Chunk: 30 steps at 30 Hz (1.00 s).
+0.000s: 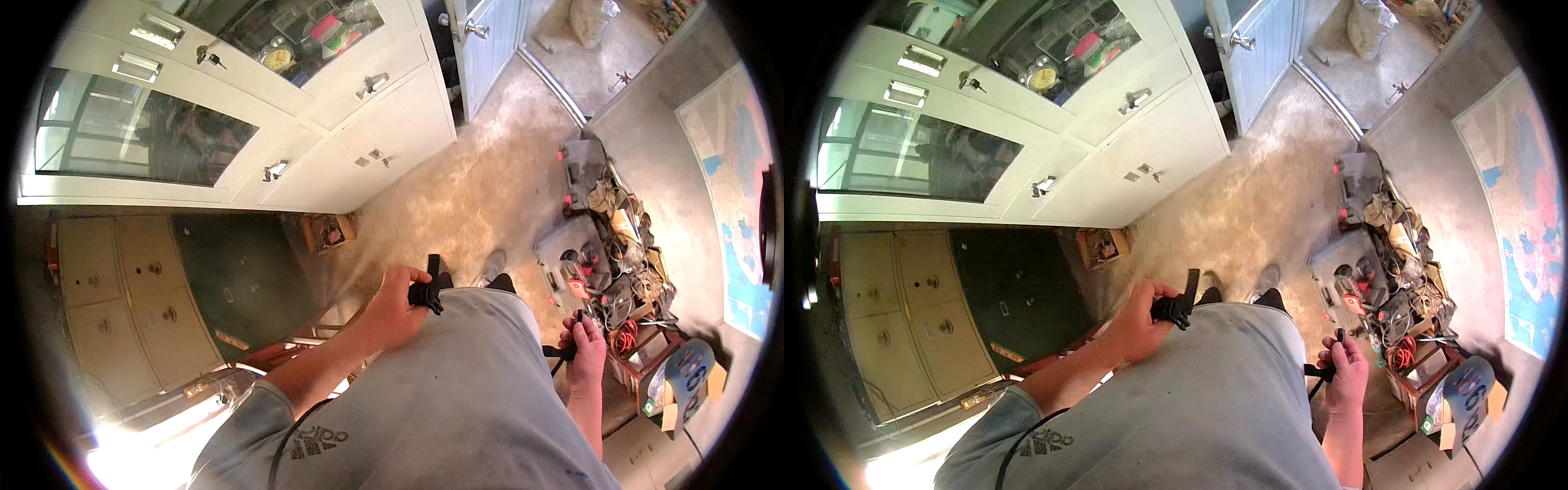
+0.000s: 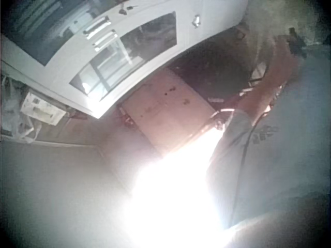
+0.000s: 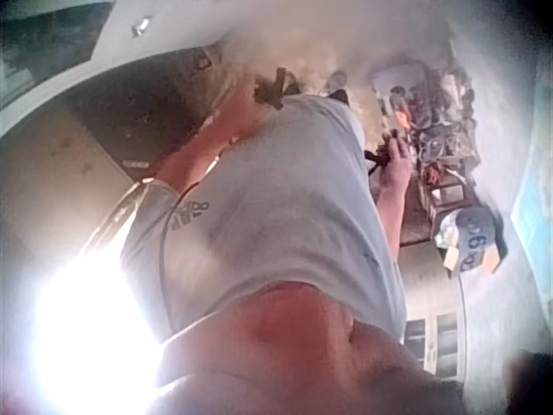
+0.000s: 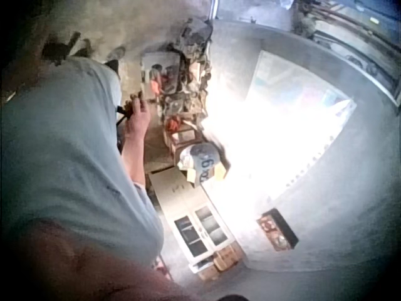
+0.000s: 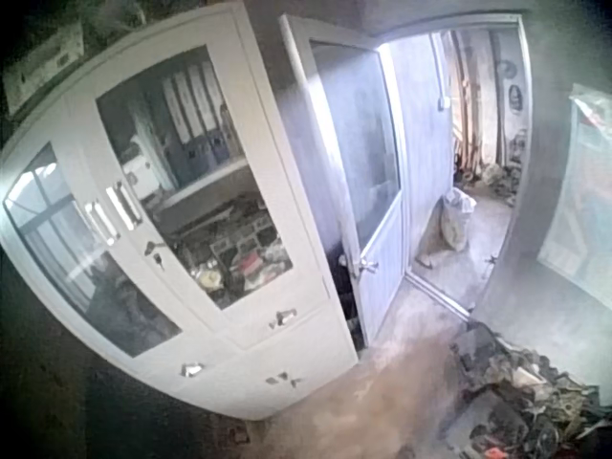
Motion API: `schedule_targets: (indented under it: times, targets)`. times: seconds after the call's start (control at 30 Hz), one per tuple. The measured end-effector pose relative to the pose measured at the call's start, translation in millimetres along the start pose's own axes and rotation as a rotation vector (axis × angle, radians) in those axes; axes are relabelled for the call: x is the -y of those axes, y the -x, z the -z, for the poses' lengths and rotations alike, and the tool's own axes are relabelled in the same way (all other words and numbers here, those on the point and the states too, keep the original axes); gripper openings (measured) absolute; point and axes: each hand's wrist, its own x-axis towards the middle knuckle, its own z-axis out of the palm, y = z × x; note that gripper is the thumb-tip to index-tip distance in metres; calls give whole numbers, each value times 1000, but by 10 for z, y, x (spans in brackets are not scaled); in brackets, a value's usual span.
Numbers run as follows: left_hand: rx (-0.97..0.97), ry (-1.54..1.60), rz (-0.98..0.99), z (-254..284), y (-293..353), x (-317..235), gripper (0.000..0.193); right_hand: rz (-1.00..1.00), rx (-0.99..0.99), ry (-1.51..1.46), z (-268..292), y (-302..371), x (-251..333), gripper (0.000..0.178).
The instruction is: The person walks through a cluttered workshop, puts on gloves, and then sits on the floor to clean a circular metal mechanical part with a brush. The person scrubs the part's surface and edges repeatedly.
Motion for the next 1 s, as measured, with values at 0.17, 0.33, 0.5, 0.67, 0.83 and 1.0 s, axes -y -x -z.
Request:
schedule_targets:
  times: [0.17, 0.33, 0.5, 0.67, 0.83, 1.0]
  targets:
    - [59, 207, 116, 185, 65, -168, 24, 123, 26, 169, 38, 18, -157, 34]
    - [-148, 70, -273, 52, -5, 208, 20, -119, -82, -300, -119, 82, -175, 39]
    - [-118, 611, -161, 229, 95, 187, 15, -24, -464, -693, 738, -54, -337, 38]
    - [-252, 1156, 206, 802, 708, 891, 19, 216, -952, -724, 1937, 429, -67, 44]
    - [-597, 474, 82, 878, 1069, 1280, 31, 360, -864, -453, 1973, 798, 423, 37]
    - [-580, -152, -196, 643, 591, 1279, 61, 486, -339, -13, 216, 160, 692, 35]
